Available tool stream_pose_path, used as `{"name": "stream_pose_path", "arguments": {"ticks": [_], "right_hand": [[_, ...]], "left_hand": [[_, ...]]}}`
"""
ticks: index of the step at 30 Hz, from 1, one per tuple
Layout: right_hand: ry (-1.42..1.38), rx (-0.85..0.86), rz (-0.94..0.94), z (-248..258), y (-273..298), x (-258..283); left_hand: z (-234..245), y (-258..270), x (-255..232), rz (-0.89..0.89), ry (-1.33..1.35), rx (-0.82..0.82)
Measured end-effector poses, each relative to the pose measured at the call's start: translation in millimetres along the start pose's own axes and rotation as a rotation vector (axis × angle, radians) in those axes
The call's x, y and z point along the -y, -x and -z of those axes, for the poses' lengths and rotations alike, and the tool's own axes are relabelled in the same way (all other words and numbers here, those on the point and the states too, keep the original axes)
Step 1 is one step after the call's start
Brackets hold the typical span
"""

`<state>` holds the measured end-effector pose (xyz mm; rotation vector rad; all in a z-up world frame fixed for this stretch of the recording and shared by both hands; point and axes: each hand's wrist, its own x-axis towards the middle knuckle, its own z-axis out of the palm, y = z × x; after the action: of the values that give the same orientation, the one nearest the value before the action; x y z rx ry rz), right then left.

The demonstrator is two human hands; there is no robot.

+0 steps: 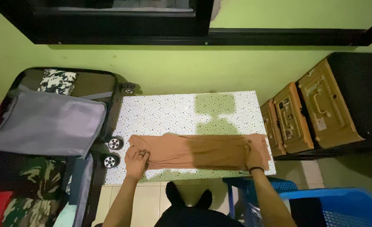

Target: The person spreads a pair of tan pants flat on a white patterned table, aligns the legs, and folds them several times into a neat bundle by hand.

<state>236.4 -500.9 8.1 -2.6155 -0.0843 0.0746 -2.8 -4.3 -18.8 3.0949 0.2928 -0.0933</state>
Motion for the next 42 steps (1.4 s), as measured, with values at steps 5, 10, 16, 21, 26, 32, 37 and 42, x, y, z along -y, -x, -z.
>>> {"name": "stream_pose_path", "arguments": {"ticks": [5,10,16,21,26,32,37,42], "right_hand": [[0.080,-0.011,-0.030,2.0,-2.3,1.1],[0.238,-0.290,0.279,-13.1,6.5,11.0],[0.293,0.028,0.656,-61.1,43.1,42.7],[0.345,0.330,0.497,-79.7,51.1,61.8],[0.541,0.421,0.333,-63.5,39.0,53.5],[0.550,0.302,0.274,-48.8,27.1,32.2],[0.654,0.292,0.223,-37.9,28.0,22.2],[0.493,0.202,0.164,-21.3,31.1,10.1]], "left_hand": [[0.8,3.4,1.5,-0.084,0.098,-0.031],[9.1,-0.4,-15.0,-0.032,0.198,-0.089],[-1.3,-29.1,-58.5,-0.264,0.157,-0.072],[5.6,-56.4,-98.4,-0.251,0.155,0.210],[16.7,-62.2,-101.9,-0.081,0.163,0.322],[9.8,-67.2,-84.5,-0.034,0.165,0.393],[9.4,-58.6,-67.3,0.046,0.164,0.380],[-0.7,-47.5,-46.1,0.083,0.161,0.329]]}}
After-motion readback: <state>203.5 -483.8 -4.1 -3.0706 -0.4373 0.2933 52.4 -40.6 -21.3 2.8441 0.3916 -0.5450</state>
